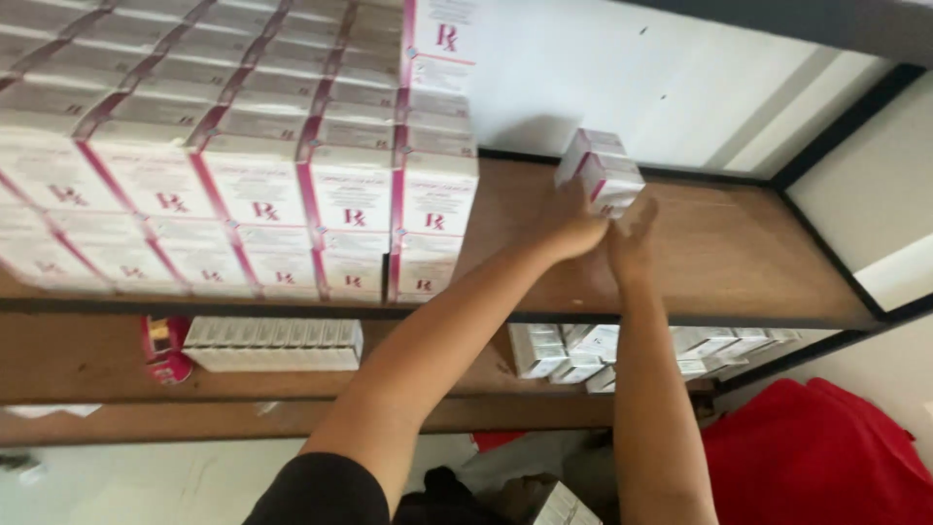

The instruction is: The person sits on the floor and organizes medicine boxes on a wooden shelf. They open boxes to check the contents, remove plastic wrapping from a stack of boxes, and arrange them neatly on the shelf.

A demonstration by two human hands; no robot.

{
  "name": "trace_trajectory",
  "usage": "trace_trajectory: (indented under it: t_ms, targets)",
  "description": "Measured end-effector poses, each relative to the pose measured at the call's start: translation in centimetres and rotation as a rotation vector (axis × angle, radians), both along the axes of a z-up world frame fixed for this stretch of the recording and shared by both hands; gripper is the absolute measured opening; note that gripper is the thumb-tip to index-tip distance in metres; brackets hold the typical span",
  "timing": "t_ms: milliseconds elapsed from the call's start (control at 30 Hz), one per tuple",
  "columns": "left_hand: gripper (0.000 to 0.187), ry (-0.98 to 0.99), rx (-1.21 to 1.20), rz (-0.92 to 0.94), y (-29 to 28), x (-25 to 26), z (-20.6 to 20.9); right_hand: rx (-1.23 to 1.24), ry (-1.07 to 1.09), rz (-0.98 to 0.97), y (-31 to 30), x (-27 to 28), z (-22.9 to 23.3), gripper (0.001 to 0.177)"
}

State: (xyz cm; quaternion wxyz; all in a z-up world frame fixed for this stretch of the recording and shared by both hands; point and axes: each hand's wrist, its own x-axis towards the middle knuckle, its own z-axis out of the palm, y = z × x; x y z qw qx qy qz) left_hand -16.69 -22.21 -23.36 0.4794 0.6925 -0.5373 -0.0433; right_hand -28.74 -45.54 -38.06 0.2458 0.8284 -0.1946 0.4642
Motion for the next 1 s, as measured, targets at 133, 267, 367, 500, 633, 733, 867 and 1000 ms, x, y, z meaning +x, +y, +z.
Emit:
trace_trajectory:
  t_ms: [133,267,367,500,633,733,867,1000]
  targets:
    - [0.064,0.399,-0.005,-0.214,-2.6,0.4,0.6,1.003,-0.243,0.484,4.5,1.5,2.3,0.093]
    - [0.09,0.547,-0.025,-0.226,-2.9,-0.8,0.4,1.186,-0.307,0.663,5.1,1.1,2.4,0.094]
    - [0.097,0.546,-0.037,-0.171,-4.0,-1.1,-1.7,1.114,-0.297,0.594,6.2,0.8,3.1,0.091]
    - [0.104,0.488,0.14,-0.027,-0.9,-2.3,-1.6,1.076,-0.235,0.413,13.5,-0.2,8.7,0.087]
    - [0.096,0.306,-0.047,-0.128,3.6,-1.7,-4.5,1.137,-0.13,0.372,18.7,-1.3,12.6,0.065]
    - [0.079,0.865,-0.189,-0.351,7.9,-1.7,-4.6,1.251,-0.005,0.381,23.1,-2.1,15.0,0.046]
    - [0.07,0.636,-0.216,-0.178,12.4,-0.9,-3.5,1.343,0.082,0.434,26.5,-3.0,16.2,0.046]
    - [0.087,0.402,-0.244,-0.186,15.1,-0.1,-2.5,1.393,0.136,0.487,27.7,-3.1,16.2,0.047]
